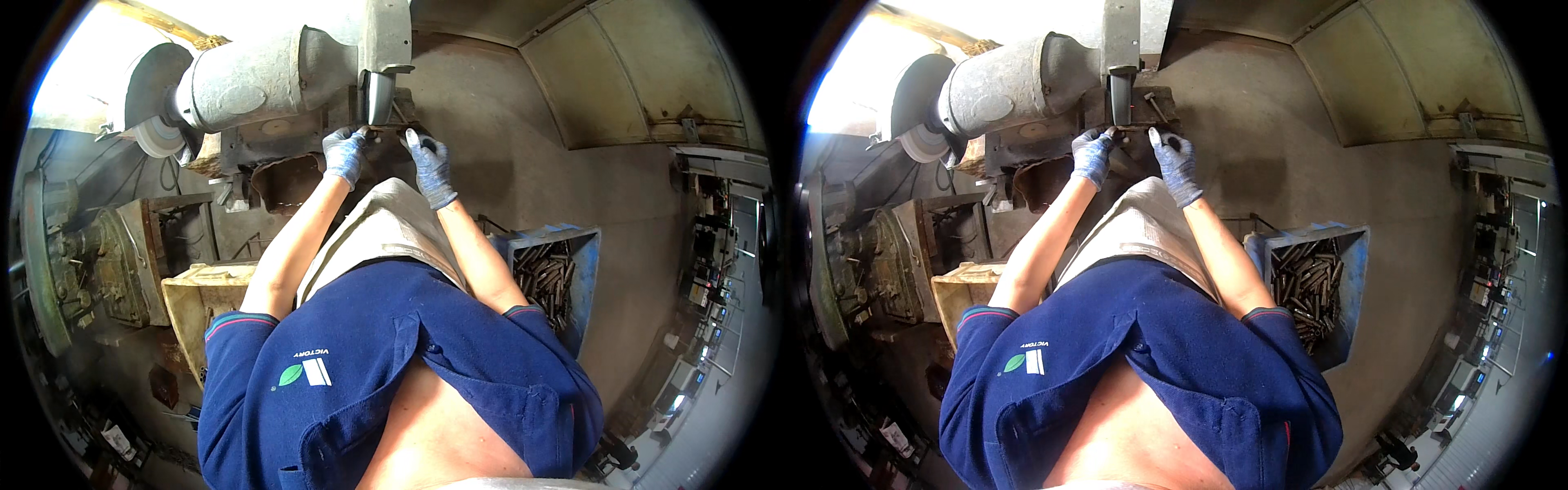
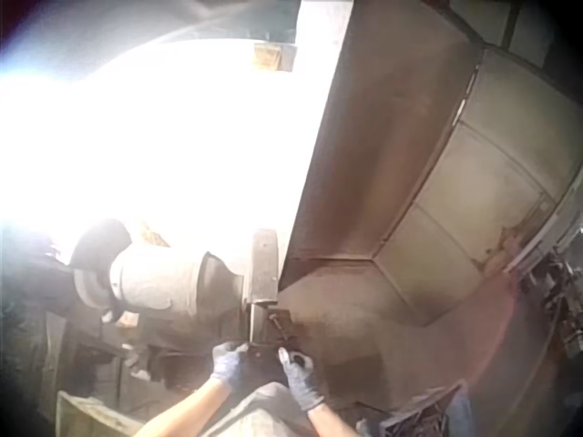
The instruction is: The person picks up metal parts from a bin, grinds the ends of the parts against a bench grinder wheel, and then places them into another bin.
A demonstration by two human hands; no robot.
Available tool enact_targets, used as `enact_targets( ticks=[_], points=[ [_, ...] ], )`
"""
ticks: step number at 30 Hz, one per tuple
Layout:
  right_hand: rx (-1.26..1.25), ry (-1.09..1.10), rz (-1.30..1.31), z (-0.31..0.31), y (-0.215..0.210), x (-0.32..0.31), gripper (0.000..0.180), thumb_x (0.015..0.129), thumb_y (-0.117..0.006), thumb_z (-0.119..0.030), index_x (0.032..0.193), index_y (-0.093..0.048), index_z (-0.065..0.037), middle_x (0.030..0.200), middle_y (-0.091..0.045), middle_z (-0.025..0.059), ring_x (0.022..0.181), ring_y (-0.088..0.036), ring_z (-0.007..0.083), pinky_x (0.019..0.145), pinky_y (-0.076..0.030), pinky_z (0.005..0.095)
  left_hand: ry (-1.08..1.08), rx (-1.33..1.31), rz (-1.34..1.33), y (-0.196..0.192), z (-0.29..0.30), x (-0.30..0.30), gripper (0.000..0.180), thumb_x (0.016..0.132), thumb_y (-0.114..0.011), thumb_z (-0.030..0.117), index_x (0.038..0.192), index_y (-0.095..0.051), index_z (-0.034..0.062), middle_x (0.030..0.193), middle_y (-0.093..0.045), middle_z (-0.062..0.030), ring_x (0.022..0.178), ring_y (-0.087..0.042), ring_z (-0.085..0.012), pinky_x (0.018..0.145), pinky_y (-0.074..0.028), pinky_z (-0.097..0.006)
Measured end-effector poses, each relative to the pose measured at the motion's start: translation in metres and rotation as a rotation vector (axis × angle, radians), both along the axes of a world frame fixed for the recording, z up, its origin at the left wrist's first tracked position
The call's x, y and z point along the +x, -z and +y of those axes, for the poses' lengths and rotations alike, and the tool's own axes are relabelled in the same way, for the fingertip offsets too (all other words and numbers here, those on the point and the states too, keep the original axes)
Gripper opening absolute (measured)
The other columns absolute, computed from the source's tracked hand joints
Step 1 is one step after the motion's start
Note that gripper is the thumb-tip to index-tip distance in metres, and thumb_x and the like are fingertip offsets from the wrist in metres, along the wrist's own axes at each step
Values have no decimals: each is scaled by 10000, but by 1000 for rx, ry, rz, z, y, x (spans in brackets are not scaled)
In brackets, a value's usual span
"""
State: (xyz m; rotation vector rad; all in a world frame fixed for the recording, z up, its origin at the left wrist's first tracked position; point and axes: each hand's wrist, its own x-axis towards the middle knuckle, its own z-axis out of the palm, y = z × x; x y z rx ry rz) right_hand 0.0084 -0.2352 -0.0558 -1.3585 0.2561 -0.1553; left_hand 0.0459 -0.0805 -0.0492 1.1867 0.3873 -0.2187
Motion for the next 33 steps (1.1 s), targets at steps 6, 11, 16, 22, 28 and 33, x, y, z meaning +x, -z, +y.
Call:
enact_targets(
  ticks=[6, 11, 16, 22, 28, 33],
  points=[
    [7, 43, 36, 25, 12, 8, 234, 846, -664, -165, 647, -636, -43, 651, -523, -77, 629, -445, 21, 594, -392, 209, -34, -43, 14, 3, 22, 5, 100, 857, -592, 39, 913, -630, -35, 799, -656, -87, 680, -625, -155, 616, -508, -264],
    [141, -64, 26, 48, -13, 4, 172, 854, -657, -170, 817, -694, -6, 750, -614, -45, 688, -501, 28, 657, -432, 207, -65, 116, -17, 32, 49, 11, 99, 855, -594, 33, 930, -617, -28, 797, -653, -87, 682, -623, -153, 604, -508, -270],
    [-99, -94, -121, 48, -7, 3, 109, 830, -656, -90, 874, -682, 6, 857, -649, 24, 858, -591, 107, 781, -476, 248, -42, -28, -61, 5, 57, -2, 106, 848, -604, 23, 936, -627, -29, 803, -657, -68, 689, -612, -123, 617, -494, -244],
    [-627, -196, -563, 28, -41, -40, 348, 730, -705, -37, 1064, -616, 4, 1153, -566, 189, 1064, -574, 295, 909, -465, 343, 97, -103, -213, -57, 72, -52, 139, 837, -620, 25, 959, -642, -37, 828, -666, -77, 674, -609, -117, 668, -491, -235],
    [-955, -228, -809, 16, -93, -61, 406, 742, -723, -177, 1074, -603, 25, 1084, -586, 231, 1019, -588, 361, 888, -477, 393, 179, 84, -303, -85, 80, -71, 176, 833, -644, 67, 986, -643, -18, 691, -621, -9, 450, -409, -5, 396, -280, -155],
    [-846, -218, -788, 18, -106, -67, 417, 750, -711, -221, 1074, -610, 21, 1090, -589, 226, 1002, -596, 362, 886, -479, 395, 179, 31, -303, -96, 82, -74, 187, 832, -651, 78, 986, -636, -26, 681, -613, -13, 467, -436, -12, 408, -307, -149]
  ],
)
